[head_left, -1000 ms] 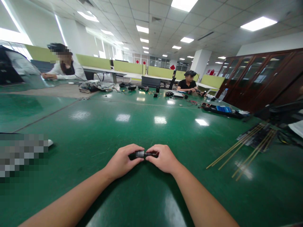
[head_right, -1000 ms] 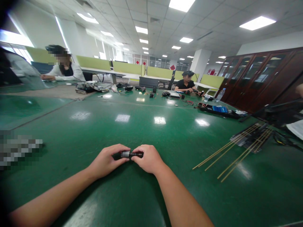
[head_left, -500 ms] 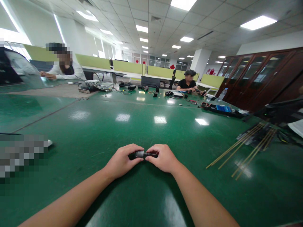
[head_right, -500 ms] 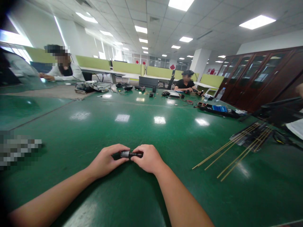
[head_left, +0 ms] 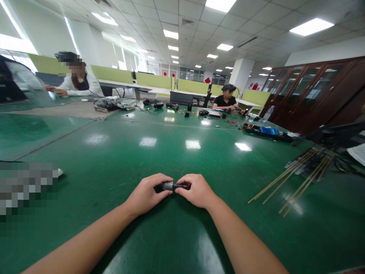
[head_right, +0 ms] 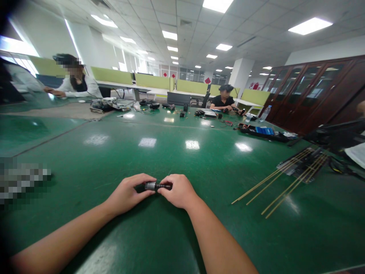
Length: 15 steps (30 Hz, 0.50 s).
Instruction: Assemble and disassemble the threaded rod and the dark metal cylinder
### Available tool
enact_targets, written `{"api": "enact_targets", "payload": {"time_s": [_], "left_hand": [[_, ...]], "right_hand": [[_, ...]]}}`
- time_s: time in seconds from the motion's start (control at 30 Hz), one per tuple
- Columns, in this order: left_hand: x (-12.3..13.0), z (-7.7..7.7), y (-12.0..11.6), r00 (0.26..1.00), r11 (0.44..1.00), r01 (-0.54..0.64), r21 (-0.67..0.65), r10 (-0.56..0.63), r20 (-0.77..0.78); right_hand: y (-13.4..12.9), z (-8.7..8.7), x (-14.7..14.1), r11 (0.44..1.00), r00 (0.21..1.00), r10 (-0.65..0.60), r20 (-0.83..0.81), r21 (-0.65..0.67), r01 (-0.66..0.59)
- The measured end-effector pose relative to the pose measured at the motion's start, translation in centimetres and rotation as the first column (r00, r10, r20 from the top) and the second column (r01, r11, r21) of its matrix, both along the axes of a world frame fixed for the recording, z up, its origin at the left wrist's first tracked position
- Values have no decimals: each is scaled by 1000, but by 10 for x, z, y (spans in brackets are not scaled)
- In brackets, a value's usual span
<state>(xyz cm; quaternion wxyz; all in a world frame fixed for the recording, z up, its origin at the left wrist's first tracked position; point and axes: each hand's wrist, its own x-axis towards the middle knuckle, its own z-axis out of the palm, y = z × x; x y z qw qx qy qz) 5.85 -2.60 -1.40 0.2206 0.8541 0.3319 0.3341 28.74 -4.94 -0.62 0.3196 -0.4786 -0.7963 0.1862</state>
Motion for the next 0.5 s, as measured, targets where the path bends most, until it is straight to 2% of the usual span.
{"api": "enact_targets", "payload": {"time_s": [0.5], "left_hand": [[0, 0, 0, 1000, 1000, -13, -2, 13, 1]], "right_hand": [[-1, 2, 0, 1000, 1000, -14, 15, -15, 14]]}}
